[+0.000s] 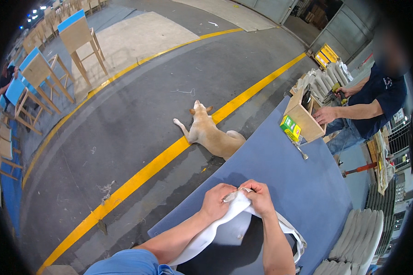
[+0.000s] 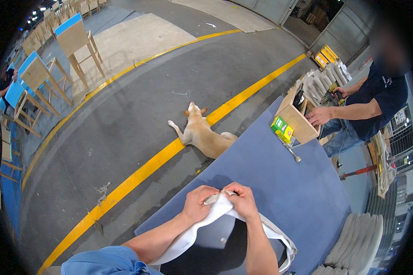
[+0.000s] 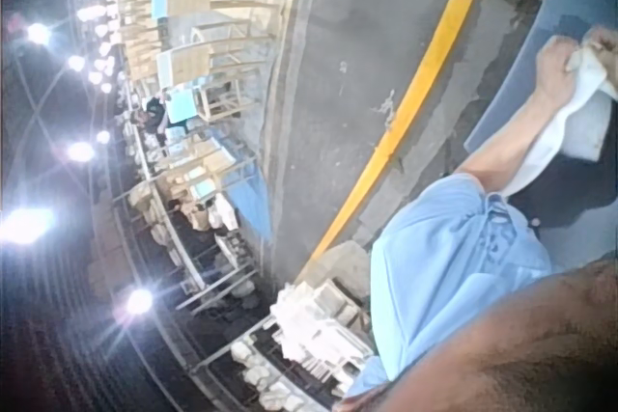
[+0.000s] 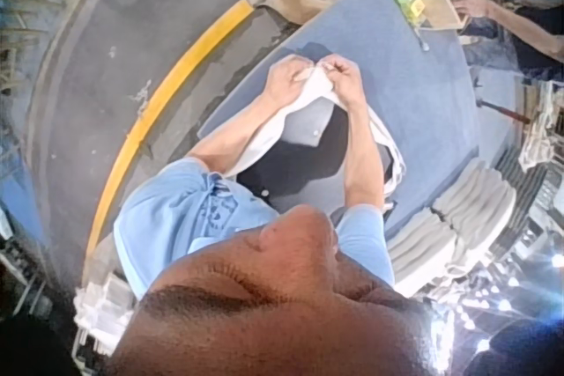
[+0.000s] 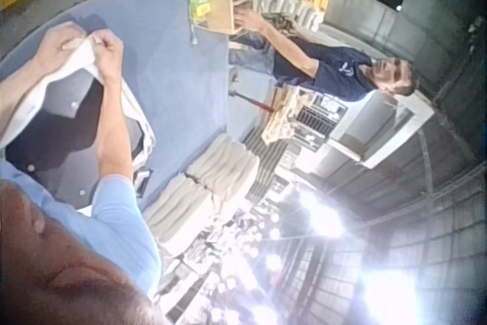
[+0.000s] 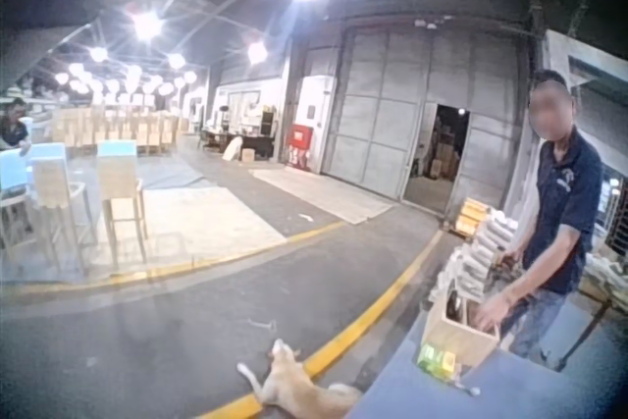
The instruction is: The person covers a cushion with white fabric, smooths it, and secures it to the cushion base using a staple gun. The person repeats this process for multiple cushions, stacking the finished ones on the table.
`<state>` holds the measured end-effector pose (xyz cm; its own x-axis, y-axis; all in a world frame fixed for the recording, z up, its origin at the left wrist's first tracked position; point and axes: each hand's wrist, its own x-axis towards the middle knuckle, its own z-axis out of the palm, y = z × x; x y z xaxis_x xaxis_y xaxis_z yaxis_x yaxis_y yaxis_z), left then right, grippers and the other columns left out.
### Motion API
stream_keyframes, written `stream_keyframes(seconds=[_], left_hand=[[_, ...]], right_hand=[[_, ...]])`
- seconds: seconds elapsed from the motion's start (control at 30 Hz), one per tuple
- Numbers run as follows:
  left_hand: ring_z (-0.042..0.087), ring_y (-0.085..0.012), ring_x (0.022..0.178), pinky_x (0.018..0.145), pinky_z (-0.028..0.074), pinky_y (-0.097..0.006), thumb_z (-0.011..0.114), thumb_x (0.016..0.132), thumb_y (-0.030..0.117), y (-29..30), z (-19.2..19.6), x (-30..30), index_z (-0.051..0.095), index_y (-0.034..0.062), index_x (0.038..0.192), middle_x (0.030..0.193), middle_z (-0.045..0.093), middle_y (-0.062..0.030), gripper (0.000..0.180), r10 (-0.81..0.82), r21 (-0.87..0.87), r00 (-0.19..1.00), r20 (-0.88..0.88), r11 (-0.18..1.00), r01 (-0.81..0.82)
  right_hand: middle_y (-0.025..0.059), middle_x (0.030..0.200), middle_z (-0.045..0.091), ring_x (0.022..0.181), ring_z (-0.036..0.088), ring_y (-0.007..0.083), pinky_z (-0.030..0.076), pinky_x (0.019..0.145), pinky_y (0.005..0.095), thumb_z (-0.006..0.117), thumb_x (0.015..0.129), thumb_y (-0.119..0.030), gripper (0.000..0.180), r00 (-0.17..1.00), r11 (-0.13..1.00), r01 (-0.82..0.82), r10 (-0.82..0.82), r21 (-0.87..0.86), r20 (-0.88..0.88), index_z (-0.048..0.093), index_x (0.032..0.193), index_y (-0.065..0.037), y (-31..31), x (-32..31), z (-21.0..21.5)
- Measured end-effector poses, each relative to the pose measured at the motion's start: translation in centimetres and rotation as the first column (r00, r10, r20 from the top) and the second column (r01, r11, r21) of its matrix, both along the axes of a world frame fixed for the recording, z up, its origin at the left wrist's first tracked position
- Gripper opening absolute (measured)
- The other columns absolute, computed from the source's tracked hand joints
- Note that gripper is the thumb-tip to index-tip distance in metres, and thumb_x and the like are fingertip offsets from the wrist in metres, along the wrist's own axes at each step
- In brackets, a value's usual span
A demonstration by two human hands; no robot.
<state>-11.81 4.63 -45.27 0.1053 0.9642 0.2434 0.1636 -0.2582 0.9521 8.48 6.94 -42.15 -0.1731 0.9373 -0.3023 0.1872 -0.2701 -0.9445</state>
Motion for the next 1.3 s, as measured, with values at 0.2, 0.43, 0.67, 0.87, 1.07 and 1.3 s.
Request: stream_keyframes(seconds=[0.2, 0.43, 0.67, 0.87, 1.07, 1.3], left_hand=[[0.076, -0.0289, 0.1, 0.087, 0.06, -0.036, 0.074, 0.077, -0.003, -0.2, 0.8, 0.0, 0.077, 0.0053, 0.11, 0.108, 0.077, -0.0126, 0.034, -0.023, 0.025, 0.999, 0.045, 0.999, 0.022], [0.076, -0.028, 0.099, 0.086, 0.06, -0.035, 0.075, 0.076, -0.004, -0.1, 0.7, 0.1, 0.078, 0.005, 0.111, 0.109, 0.078, -0.0128, 0.035, -0.057, 0.041, 0.996, 0.066, 0.998, 0.054], [0.076, -0.0283, 0.095, 0.084, 0.06, -0.034, 0.074, 0.077, -0.006, -0.3, -0.8, -0.2, 0.078, 0.0039, 0.109, 0.106, 0.077, -0.0133, 0.034, -0.077, 0.023, 0.996, 0.034, 0.997, 0.076], [0.076, -0.028, 0.095, 0.084, 0.06, -0.034, 0.073, 0.079, -0.004, -0.5, -0.9, -0.4, 0.078, 0.0043, 0.109, 0.105, 0.076, -0.0125, 0.031, -0.096, 0.01, 0.994, 0.054, 0.995, 0.096], [0.076, -0.0283, 0.095, 0.083, 0.06, -0.034, 0.074, 0.08, -0.003, -0.4, -1.0, -0.5, 0.078, 0.0054, 0.11, 0.105, 0.075, -0.0118, 0.031, -0.112, -0.004, 0.99, 0.083, 0.994, 0.113], [0.076, -0.0256, 0.091, 0.081, 0.06, -0.032, 0.075, 0.079, -0.004, -0.5, -0.8, -0.5, 0.079, 0.0042, 0.107, 0.102, 0.077, -0.0128, 0.03, -0.1, -0.01, 0.994, 0.048, 0.995, 0.1]], right_hand=[[0.009, 0.1, 0.076, 0.09, 0.069, 0.0166, 0.053, 0.081, 0.0293, 0.07, 0.087, 0.006, 0.011, 0.981, 0.973, -0.111, 0.074, 0.204, 0.181, 0.074, 0.095, 0.002, -0.7, -0.2, 3.1], [0.0128, 0.104, 0.076, 0.094, 0.072, 0.0207, 0.055, 0.082, 0.0314, 0.067, 0.084, 0.01, 0.017, 0.969, 0.929, -0.077, -0.016, 0.363, 0.246, 0.076, 0.095, 0.001, -2.0, -0.6, 1.9], [0.0135, 0.102, 0.076, 0.093, 0.073, 0.0227, 0.056, 0.082, 0.0319, 0.066, 0.081, 0.011, 0.02, 0.968, 0.933, -0.092, 0.001, 0.349, 0.252, 0.076, 0.095, 0.001, -1.8, -0.5, 1.6], [0.0123, 0.102, 0.077, 0.092, 0.074, 0.0237, 0.057, 0.081, 0.0327, 0.067, 0.081, 0.009, 0.019, 0.965, 0.927, -0.102, 0.004, 0.36, 0.263, 0.075, 0.094, -0.001, -1.8, -0.3, 1.3], [0.0134, 0.106, 0.077, 0.095, 0.074, 0.0254, 0.057, 0.084, 0.0348, 0.062, 0.077, 0.011, 0.022, 0.968, 0.915, -0.119, 0.02, 0.386, 0.252, 0.072, 0.094, 0.0, -1.8, -0.5, 1.2], [0.0133, 0.108, 0.078, 0.098, 0.073, 0.0272, 0.056, 0.089, 0.0361, 0.054, 0.075, 0.013, 0.028, 0.981, 0.934, -0.116, 0.054, 0.338, 0.185, 0.07, 0.093, 0.0, -1.8, -0.2, 1.0]])
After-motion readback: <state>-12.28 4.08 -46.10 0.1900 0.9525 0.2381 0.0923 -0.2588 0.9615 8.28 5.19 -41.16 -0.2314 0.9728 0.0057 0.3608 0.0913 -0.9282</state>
